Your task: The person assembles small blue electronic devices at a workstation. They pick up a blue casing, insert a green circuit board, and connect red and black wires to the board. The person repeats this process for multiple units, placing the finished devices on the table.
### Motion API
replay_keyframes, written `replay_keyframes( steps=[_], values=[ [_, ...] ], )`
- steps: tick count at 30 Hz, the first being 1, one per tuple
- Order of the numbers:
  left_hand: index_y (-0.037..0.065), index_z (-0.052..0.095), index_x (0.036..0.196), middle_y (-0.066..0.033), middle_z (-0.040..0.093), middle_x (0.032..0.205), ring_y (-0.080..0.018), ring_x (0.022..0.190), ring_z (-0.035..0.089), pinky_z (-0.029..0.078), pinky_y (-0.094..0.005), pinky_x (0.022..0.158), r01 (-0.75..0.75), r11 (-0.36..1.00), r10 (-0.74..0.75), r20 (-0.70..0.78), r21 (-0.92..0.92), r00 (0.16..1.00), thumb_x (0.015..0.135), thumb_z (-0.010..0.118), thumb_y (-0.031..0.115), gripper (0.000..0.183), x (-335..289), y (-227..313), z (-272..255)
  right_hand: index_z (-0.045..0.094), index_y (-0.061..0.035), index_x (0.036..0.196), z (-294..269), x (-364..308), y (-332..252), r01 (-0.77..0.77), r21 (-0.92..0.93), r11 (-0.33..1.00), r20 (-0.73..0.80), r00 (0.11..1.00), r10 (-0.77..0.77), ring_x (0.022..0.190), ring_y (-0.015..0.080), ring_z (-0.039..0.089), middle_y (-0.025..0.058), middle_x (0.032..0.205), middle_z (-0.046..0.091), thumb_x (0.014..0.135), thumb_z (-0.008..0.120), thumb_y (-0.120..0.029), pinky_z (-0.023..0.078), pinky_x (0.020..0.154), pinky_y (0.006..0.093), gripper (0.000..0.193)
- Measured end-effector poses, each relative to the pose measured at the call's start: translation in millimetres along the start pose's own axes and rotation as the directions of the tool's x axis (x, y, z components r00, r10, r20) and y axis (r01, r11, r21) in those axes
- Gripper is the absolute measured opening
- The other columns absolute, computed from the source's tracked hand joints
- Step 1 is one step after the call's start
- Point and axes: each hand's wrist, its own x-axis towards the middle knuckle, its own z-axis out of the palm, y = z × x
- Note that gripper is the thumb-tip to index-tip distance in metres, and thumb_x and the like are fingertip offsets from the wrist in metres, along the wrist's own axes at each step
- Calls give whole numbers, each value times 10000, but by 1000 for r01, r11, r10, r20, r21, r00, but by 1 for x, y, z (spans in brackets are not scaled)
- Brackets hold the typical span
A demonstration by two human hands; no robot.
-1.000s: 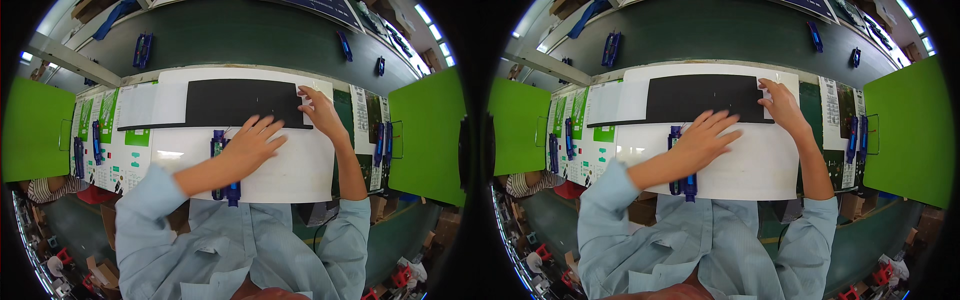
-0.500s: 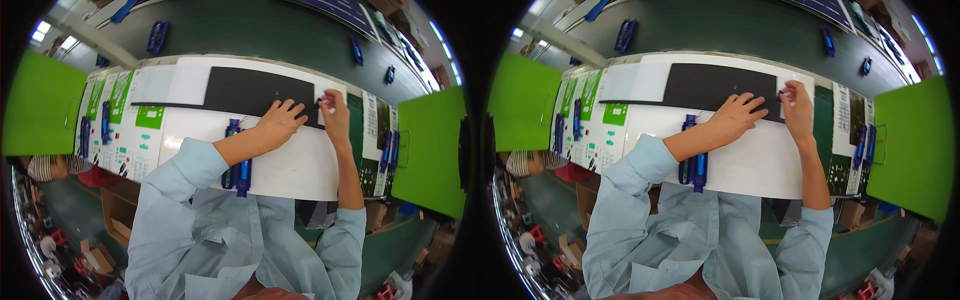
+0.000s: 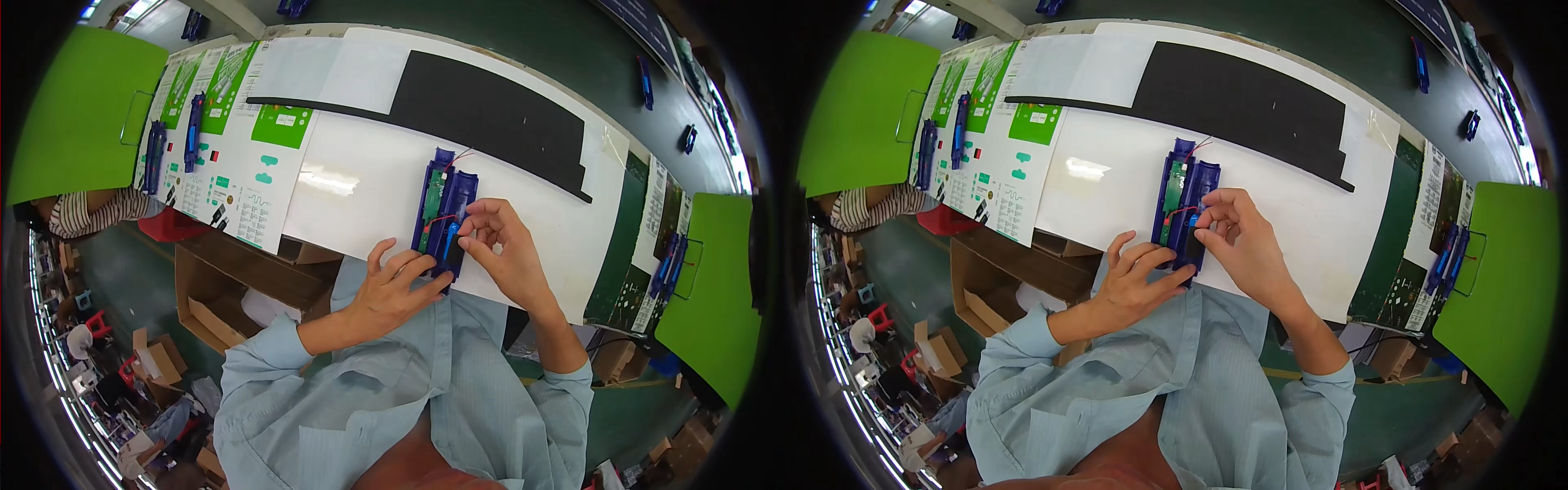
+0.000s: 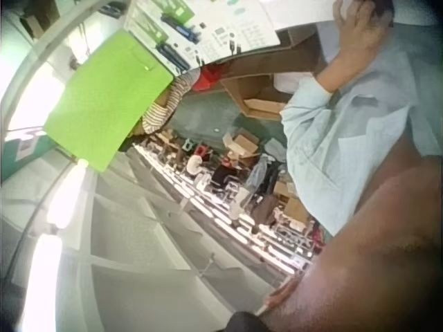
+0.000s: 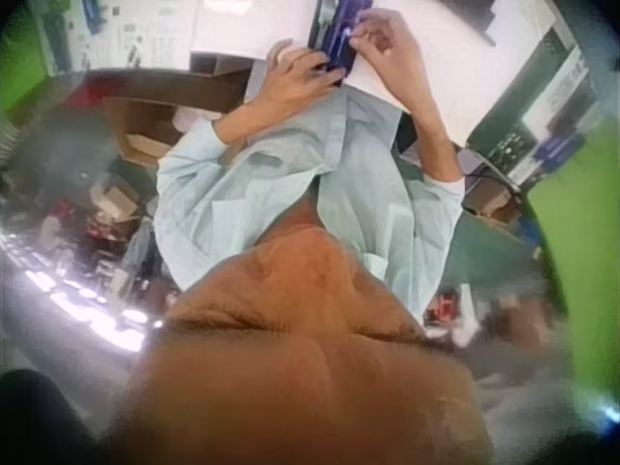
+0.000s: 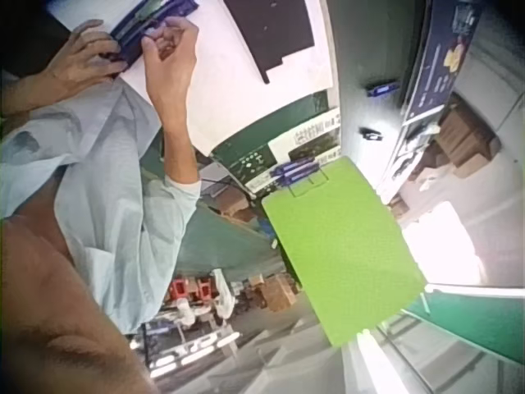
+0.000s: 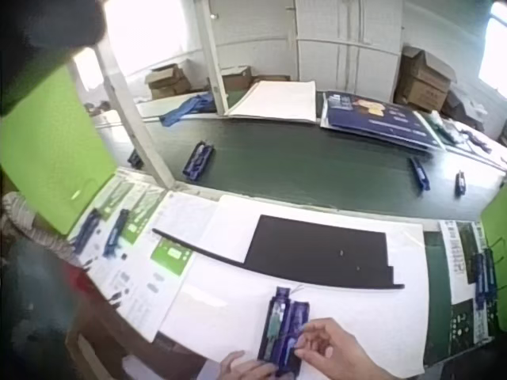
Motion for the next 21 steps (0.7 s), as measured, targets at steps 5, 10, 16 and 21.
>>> replay_keyframes(
  steps=[5, 10, 16, 21],
  values=[
    [266, 796, 1226, -14, 608, 1239, -206, 1217, 566, 310, -531, 1205, 6, 1000, -6, -22, -30, 1000, 757, 933, 290, 489, 2, -2, 2, 564, -24, 1326, 4, 0, -3, -9, -84, 996, 5, 1000, 9, 814, 103, 585, 49, 1019, 717, 954, 747, 9, 501, 751, 266, 416],
    [244, 796, 1214, -31, 604, 1226, -225, 1192, 572, 363, -523, 1169, 0, 998, 0, -16, -57, 1000, 764, 928, 275, 470, 3, -4, 1, 578, -16, 1321, 14, -2, 1, 47, -134, 990, -68, 996, -57, 839, 136, 609, 69, 1030, 697, 962, 727, 20, 530, 780, 297, 390],
    [169, 781, 1200, -81, 595, 1200, -281, 1140, 574, 479, -493, 1045, -34, 993, 30, -43, -116, 999, 762, 920, 253, 467, 5, -8, 2, 595, -24, 1329, 21, -7, 9, 148, -259, 954, -106, 978, -181, 839, 189, 629, 105, 1086, 676, 936, 735, 47, 552, 782, 337, 422],
    [97, 768, 1188, -101, 598, 1163, -308, 1080, 593, 537, -432, 924, -36, 982, 42, 28, -184, 999, 711, 933, 201, 515, 10, -12, -5, 600, -36, 1336, 15, -7, 1, 202, -395, 896, -135, 952, -274, 774, 188, 611, 139, 1227, 619, 907, 785, 26, 546, 726, 334, 471]
  ],
)
